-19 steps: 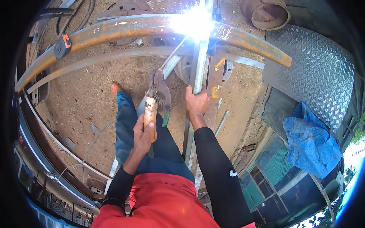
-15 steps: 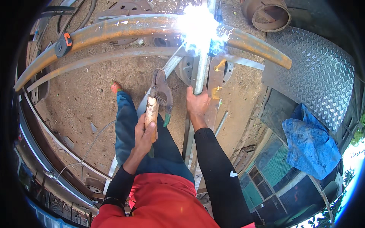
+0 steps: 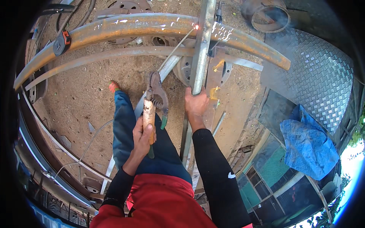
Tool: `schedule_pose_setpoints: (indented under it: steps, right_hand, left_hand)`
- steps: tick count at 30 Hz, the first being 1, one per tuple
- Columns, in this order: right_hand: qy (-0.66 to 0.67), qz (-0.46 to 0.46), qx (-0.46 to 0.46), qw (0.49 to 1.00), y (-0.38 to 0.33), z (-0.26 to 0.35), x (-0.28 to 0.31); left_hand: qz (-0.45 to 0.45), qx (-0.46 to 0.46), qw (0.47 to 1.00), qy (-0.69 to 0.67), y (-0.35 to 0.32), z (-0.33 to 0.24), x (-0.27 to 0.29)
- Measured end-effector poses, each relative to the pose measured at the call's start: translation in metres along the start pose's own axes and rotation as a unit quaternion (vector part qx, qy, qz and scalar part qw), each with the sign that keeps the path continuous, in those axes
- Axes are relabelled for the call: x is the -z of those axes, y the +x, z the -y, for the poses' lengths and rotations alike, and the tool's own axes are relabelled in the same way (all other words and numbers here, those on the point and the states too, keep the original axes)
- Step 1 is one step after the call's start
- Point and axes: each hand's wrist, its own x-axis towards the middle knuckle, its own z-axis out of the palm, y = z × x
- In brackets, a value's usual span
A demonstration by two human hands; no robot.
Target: The person measures and welds metal bars to a frame structure using a tape measure and a welding torch. They also use an angle grinder to smooth the welded joints and a hammer to adjust the alignment of the metal pieces.
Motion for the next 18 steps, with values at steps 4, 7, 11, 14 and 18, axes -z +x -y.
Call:
schedule_pose_setpoints:
  steps: [4, 7, 11, 14, 18]
  right_hand:
    - [-0.009, 0.003, 0.000, 1.000, 0.000, 0.001, 0.000]
    - [-0.014, -0.012, 0.005, 1.000, 0.001, -0.004, -0.003]
    - [0.002, -0.003, 0.004, 1.000, 0.000, -0.001, -0.001]
    - [-0.005, -0.006, 0.006, 1.000, 0.000, 0.000, 0.001]
    - [0.027, -0.004, 0.024, 0.999, -0.003, 0.005, 0.005]
  left_hand:
    - [-0.007, -0.001, 1.000, 0.008, 0.004, 0.002, -0.003]
    - [0.002, -0.001, 0.999, 0.033, 0.008, 0.003, -0.005]
    - [0.002, -0.010, 0.999, 0.048, 0.008, 0.006, -0.010]
    - [0.005, -0.004, 0.998, 0.055, 0.009, 0.004, -0.009]
    - [0.006, 0.027, 0.999, 0.018, 0.006, 0.003, -0.003]
